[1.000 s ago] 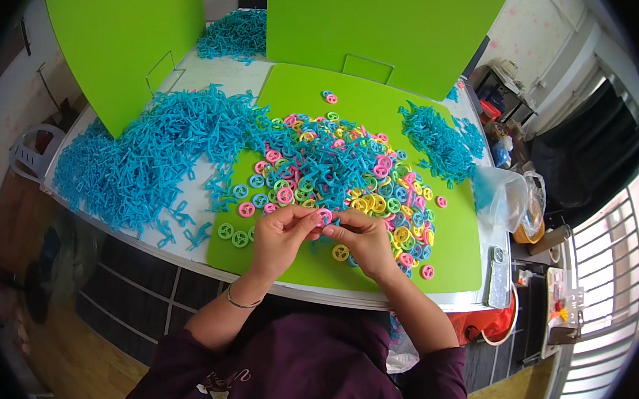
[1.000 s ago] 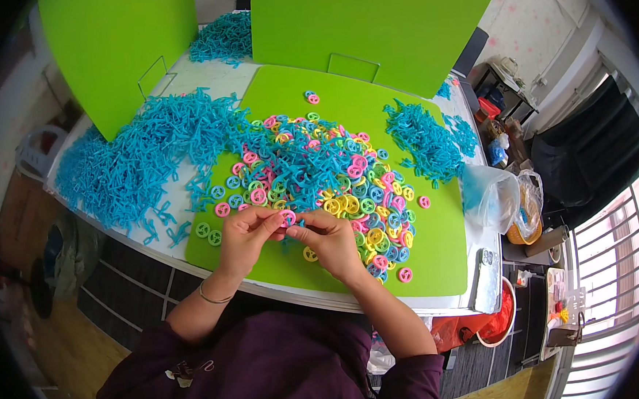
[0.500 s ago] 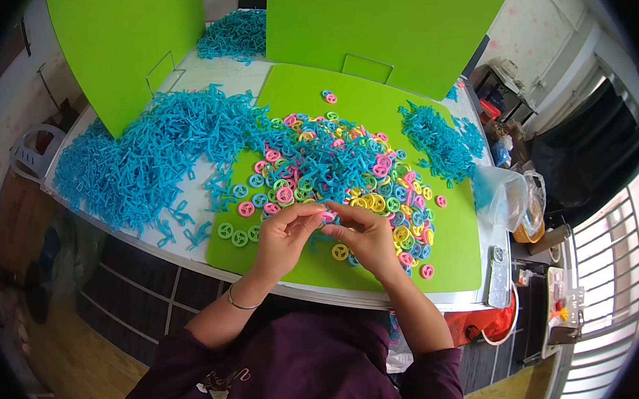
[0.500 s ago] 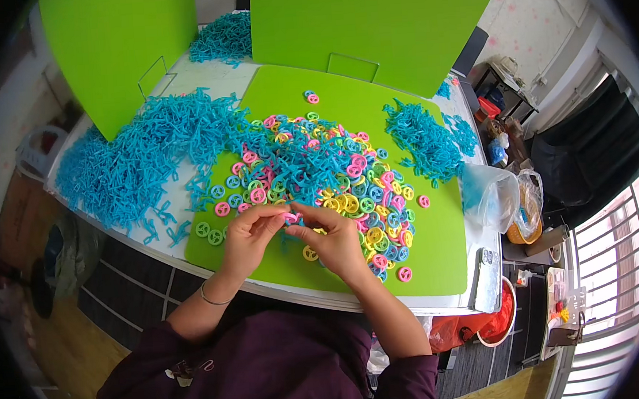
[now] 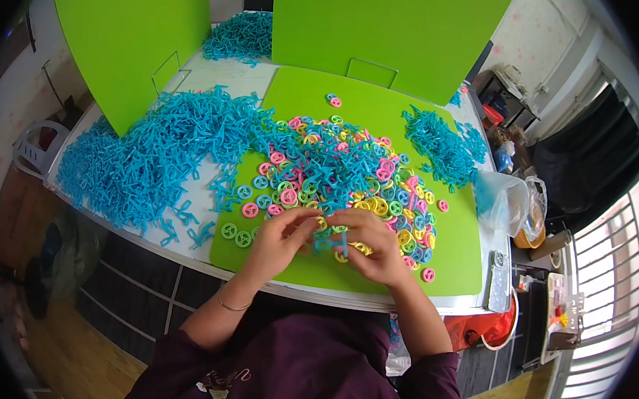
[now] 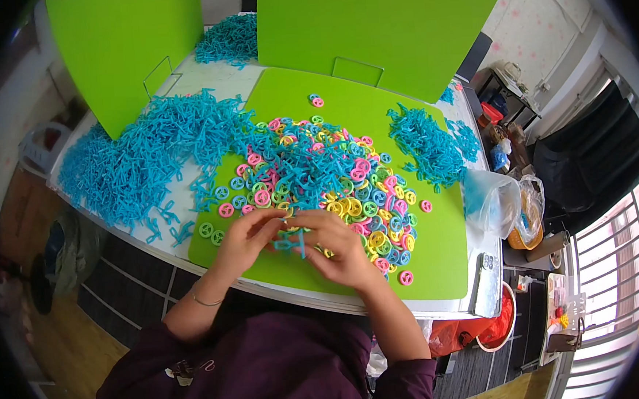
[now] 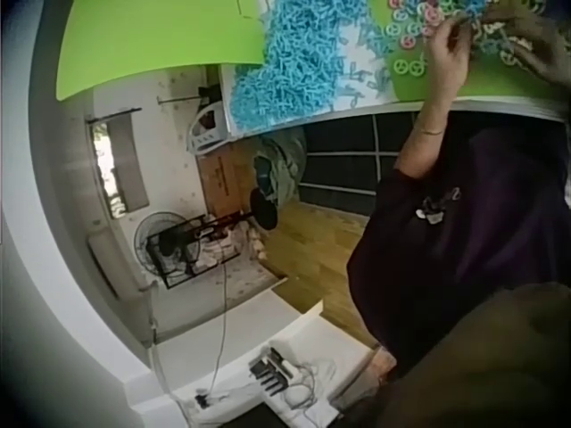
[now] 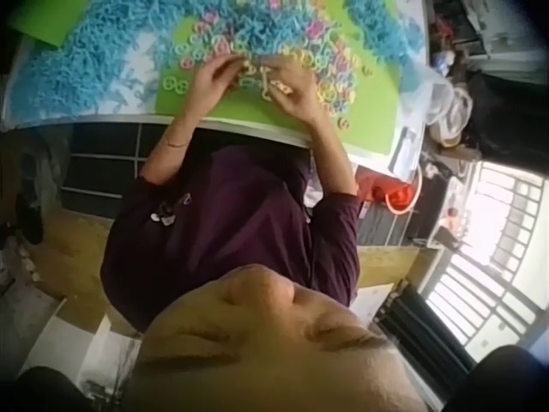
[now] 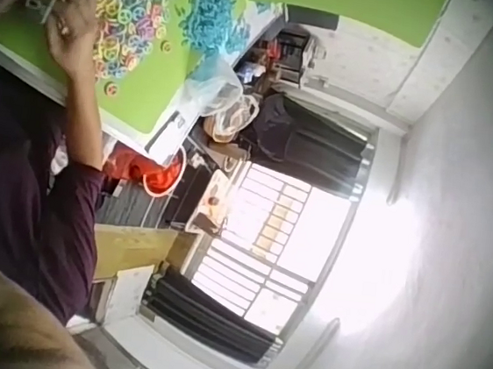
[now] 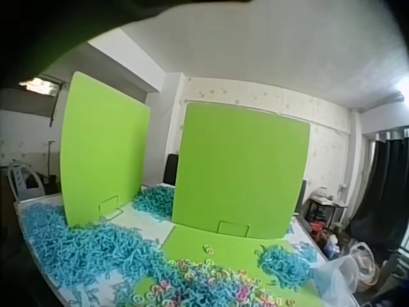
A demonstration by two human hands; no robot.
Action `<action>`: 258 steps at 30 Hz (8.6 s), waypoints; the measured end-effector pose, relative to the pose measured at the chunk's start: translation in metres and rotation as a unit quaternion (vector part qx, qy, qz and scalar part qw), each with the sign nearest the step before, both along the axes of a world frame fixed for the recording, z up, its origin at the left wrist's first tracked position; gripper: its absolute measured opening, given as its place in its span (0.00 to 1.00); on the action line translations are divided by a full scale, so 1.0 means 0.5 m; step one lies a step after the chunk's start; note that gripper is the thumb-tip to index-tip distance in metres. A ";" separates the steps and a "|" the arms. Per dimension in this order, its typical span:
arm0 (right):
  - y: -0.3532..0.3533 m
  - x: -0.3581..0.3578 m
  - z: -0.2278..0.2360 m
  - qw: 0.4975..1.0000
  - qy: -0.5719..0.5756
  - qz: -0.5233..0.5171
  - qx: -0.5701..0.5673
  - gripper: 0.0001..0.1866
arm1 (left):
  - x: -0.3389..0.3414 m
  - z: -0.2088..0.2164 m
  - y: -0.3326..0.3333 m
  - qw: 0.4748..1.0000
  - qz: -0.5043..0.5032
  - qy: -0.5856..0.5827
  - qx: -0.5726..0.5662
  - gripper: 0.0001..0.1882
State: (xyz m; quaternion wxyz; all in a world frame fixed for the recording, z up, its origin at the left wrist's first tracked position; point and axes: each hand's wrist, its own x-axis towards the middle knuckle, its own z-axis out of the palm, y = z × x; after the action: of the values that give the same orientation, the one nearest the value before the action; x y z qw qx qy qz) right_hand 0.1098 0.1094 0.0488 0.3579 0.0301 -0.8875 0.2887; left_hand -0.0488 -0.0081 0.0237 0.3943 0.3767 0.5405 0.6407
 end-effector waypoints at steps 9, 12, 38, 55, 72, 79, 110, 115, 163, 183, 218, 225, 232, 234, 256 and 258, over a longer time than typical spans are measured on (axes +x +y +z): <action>0.005 -0.001 -0.014 0.846 -0.050 -0.028 -0.530 0.12 | -0.145 -0.027 -0.059 0.808 0.211 0.533 -0.136 0.12; 0.013 0.000 -0.027 0.825 -0.050 -0.031 -0.562 0.10 | -0.145 -0.015 -0.047 0.786 0.242 0.567 -0.053 0.10; -0.012 -0.018 -0.017 0.823 -0.043 -0.070 -0.562 0.05 | 0.040 -0.031 0.041 0.960 -0.035 -0.274 0.033 0.08; 0.000 -0.010 -0.020 0.793 0.003 -0.074 -0.604 0.05 | 0.042 -0.008 0.024 0.998 0.000 -0.062 0.020 0.09; -0.117 0.378 0.086 0.826 -0.446 -0.251 -0.236 0.16 | -0.118 -0.032 -0.142 0.827 0.164 0.530 -0.093 0.22; -0.142 0.384 0.087 0.885 -0.377 -0.258 -0.087 0.18 | -0.085 -0.034 -0.086 0.897 0.126 0.415 -0.087 0.13; -0.005 -0.015 -0.027 0.943 -0.320 -0.070 0.052 0.12 | -0.076 -0.037 0.010 0.888 -0.101 -0.447 -0.045 0.08; 0.001 0.009 0.030 0.930 -0.255 -0.127 -0.232 0.08 | -0.053 -0.027 0.017 0.932 -0.117 -0.341 -0.024 0.09; -0.012 0.006 -0.031 0.841 -0.073 -0.160 -0.511 0.10 | 0.062 -0.019 0.034 0.991 -0.035 -0.123 -0.048 0.15; 0.002 0.024 -0.022 0.960 0.023 -0.219 -0.171 0.21 | 0.013 0.016 0.032 0.997 0.012 0.063 0.031 0.09; -0.035 0.010 -0.038 0.848 -0.003 -0.145 -0.509 0.11 | 0.044 -0.023 0.041 0.984 0.003 -0.167 0.062 0.10; -0.031 0.010 -0.043 0.908 -0.011 -0.158 -0.388 0.11 | 0.040 -0.030 0.039 0.976 -0.009 -0.205 0.076 0.10; -0.044 0.007 -0.027 0.971 -0.013 -0.228 -0.068 0.16 | 0.031 -0.031 0.034 0.983 -0.008 -0.177 0.054 0.09; -0.036 0.006 -0.030 0.973 0.002 -0.229 -0.028 0.17 | 0.031 -0.031 0.037 0.980 -0.015 -0.187 0.060 0.10; -0.086 0.301 0.103 0.918 -0.310 -0.174 -0.175 0.13 | -0.104 0.011 -0.031 0.888 0.169 0.427 0.016 0.15; -0.090 0.361 0.101 0.886 -0.401 -0.179 -0.146 0.18 | -0.118 0.010 -0.048 0.888 0.095 0.447 -0.045 0.16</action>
State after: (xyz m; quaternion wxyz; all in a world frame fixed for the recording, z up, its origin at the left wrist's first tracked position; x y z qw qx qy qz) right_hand 0.2903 0.0646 0.0994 0.0173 -0.3002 -0.8934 0.3338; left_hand -0.1077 -0.0319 0.0285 0.0644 0.5519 0.7211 0.4139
